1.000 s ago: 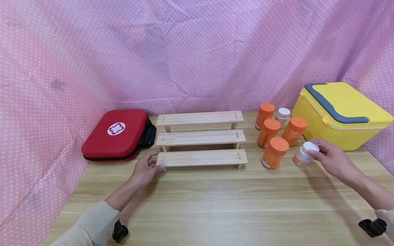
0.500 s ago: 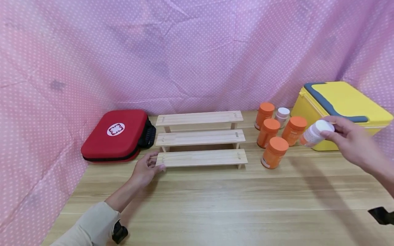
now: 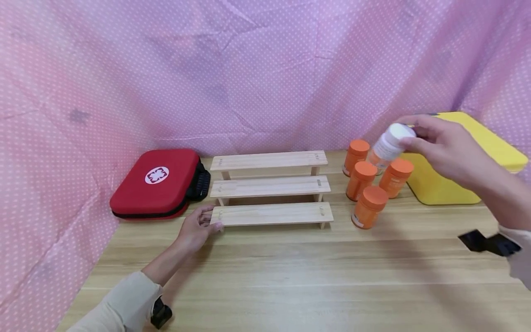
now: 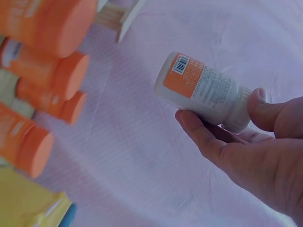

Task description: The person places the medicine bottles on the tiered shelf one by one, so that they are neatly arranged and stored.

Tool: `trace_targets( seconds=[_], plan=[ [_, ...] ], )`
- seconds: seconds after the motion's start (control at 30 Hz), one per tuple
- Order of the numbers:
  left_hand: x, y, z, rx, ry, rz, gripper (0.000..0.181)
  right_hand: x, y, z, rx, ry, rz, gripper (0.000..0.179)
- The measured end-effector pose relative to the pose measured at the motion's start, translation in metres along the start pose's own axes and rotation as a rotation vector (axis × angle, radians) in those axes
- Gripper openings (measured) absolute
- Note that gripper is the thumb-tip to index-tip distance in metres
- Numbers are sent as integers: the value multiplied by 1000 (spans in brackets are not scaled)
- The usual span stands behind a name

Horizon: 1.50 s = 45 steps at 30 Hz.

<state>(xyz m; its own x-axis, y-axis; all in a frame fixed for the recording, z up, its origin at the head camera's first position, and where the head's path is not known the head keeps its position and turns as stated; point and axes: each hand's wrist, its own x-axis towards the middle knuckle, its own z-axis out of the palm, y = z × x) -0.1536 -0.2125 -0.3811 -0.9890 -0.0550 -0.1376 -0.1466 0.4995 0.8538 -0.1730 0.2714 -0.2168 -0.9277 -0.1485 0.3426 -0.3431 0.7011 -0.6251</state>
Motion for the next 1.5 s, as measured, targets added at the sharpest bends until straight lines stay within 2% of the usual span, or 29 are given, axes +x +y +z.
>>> trace_targets(
  seconds=[0.17,0.3,0.47,0.63,0.8,1.07,1.27,1.5],
  plan=[
    [2,-2,0,-9,-3,4,55,33,-34,18,82,-113,-20,34],
    [3,-1,1,-18,-4,7,56,61,-59,40,139,-175,-28,33],
    [2,-1,2,-29,-3,4,57,92,-75,79,252,-234,-75,28],
    [2,-1,3,-54,-5,22,58,114,-86,117,372,-320,-108,26],
    [2,-2,3,-39,8,46,58,127,-95,149,426,-384,-112,25],
    [2,0,3,-22,0,-3,56,139,-108,188,475,-441,-28,22],
    [3,-1,2,-20,-3,-14,56,143,-111,202,469,-492,61,29],
    [3,-1,1,-22,-1,-14,56,145,-119,209,435,-504,56,40]
  ],
)
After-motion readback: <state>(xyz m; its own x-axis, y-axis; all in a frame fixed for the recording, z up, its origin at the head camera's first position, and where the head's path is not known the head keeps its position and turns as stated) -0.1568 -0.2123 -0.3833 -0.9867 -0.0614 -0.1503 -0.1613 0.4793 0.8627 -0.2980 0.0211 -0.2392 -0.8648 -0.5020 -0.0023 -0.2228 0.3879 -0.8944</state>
